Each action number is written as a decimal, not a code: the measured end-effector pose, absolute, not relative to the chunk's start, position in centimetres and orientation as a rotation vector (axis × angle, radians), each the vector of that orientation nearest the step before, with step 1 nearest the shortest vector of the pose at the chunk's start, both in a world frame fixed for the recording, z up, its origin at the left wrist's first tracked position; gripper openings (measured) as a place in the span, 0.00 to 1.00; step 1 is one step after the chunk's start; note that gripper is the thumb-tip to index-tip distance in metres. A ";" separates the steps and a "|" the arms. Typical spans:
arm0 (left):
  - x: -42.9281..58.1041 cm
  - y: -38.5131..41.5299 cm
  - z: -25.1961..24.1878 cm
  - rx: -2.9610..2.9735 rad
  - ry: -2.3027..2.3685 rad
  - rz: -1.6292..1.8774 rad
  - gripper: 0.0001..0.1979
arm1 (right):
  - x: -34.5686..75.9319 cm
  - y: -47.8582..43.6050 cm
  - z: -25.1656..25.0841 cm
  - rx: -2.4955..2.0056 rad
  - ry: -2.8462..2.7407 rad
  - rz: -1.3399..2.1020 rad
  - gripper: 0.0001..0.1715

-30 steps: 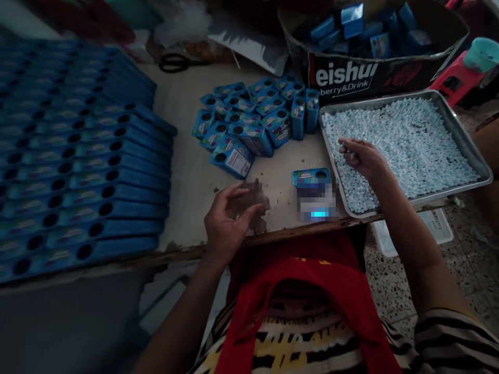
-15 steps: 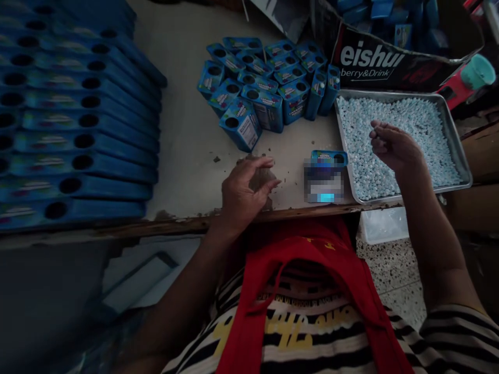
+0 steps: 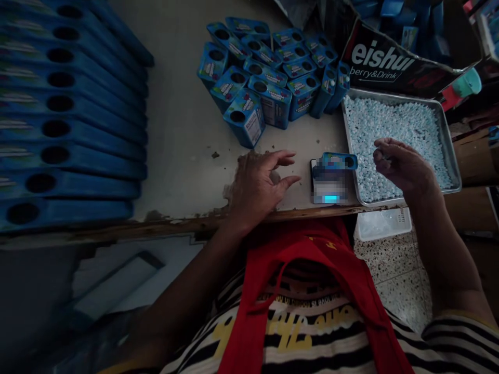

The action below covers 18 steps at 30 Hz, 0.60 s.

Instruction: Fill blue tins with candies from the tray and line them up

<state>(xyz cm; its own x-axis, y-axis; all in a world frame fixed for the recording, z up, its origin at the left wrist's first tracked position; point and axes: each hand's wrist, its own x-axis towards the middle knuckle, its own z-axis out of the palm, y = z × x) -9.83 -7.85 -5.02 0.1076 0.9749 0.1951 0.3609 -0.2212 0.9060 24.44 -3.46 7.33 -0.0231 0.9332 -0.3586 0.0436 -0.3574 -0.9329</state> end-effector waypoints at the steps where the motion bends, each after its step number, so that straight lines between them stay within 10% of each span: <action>1: -9.6 -7.9 -4.8 1.688 1.295 1.103 0.27 | 24.8 -3.3 7.2 -1.499 -1.097 1.452 0.14; 11: -4.8 -5.6 -6.4 1.716 1.161 1.184 0.37 | 27.9 -3.2 5.9 -1.680 -1.810 0.647 0.20; 18: -1.0 -3.0 -3.4 2.107 0.932 1.199 0.17 | 23.5 -5.3 2.2 -1.457 -1.122 1.199 0.30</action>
